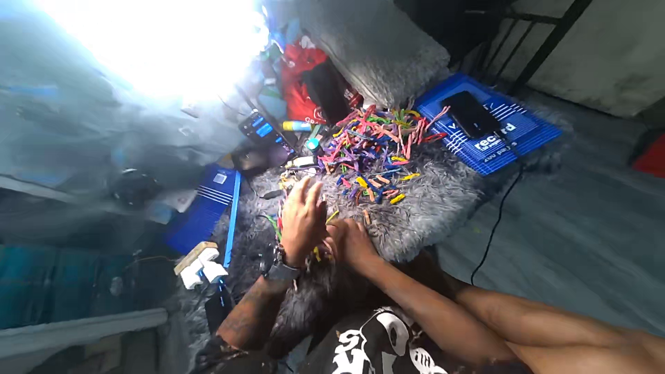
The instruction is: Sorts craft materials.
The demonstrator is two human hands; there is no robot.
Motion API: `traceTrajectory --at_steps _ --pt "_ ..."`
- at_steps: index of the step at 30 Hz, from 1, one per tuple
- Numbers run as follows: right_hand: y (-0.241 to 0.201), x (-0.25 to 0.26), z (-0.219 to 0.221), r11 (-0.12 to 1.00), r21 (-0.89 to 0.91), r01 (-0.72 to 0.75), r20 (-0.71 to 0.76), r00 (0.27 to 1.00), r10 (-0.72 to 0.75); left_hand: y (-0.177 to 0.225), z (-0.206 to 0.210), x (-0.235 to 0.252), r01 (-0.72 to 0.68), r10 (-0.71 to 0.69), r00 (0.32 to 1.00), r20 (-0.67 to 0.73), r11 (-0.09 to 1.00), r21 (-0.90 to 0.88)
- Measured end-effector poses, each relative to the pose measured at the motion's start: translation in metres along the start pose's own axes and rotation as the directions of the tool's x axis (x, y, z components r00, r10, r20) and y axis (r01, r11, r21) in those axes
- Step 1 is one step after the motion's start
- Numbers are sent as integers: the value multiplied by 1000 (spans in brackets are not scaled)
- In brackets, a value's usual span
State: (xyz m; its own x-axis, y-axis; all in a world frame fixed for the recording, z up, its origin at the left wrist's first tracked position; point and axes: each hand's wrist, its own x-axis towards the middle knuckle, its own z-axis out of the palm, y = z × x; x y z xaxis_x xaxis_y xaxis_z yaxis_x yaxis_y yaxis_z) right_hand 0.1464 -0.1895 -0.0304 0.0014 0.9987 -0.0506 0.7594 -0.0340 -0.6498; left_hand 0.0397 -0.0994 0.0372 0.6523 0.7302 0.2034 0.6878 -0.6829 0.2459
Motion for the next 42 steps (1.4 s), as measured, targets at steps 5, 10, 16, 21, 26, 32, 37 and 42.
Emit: traceTrajectory --at_steps 5,10,16,21,26,32,37,42 --pt "-2 -5 -7 994 -52 94 144 986 -86 2 29 39 -3 337 736 587 869 -495" --pt "50 6 -58 976 218 24 -218 976 25 -36 55 29 463 47 854 518 385 -798" --pt "103 24 -57 974 17 -224 -542 817 197 -41 58 26 465 -6 882 471 172 -868" --pt "69 16 -59 959 269 -87 -680 688 253 -41 57 26 398 58 909 414 185 -899" --pt "34 27 -36 958 231 -171 -444 858 260 -42 58 25 342 49 933 357 190 -920" --pt "46 33 -21 986 140 -95 -489 859 153 -41 60 26 348 -76 937 342 313 -884" --pt "55 29 -27 682 722 118 -541 710 451 -40 62 27 366 -12 925 380 292 -884" --pt "7 46 -40 252 896 365 -444 729 521 -37 50 27 394 403 791 459 238 -888"
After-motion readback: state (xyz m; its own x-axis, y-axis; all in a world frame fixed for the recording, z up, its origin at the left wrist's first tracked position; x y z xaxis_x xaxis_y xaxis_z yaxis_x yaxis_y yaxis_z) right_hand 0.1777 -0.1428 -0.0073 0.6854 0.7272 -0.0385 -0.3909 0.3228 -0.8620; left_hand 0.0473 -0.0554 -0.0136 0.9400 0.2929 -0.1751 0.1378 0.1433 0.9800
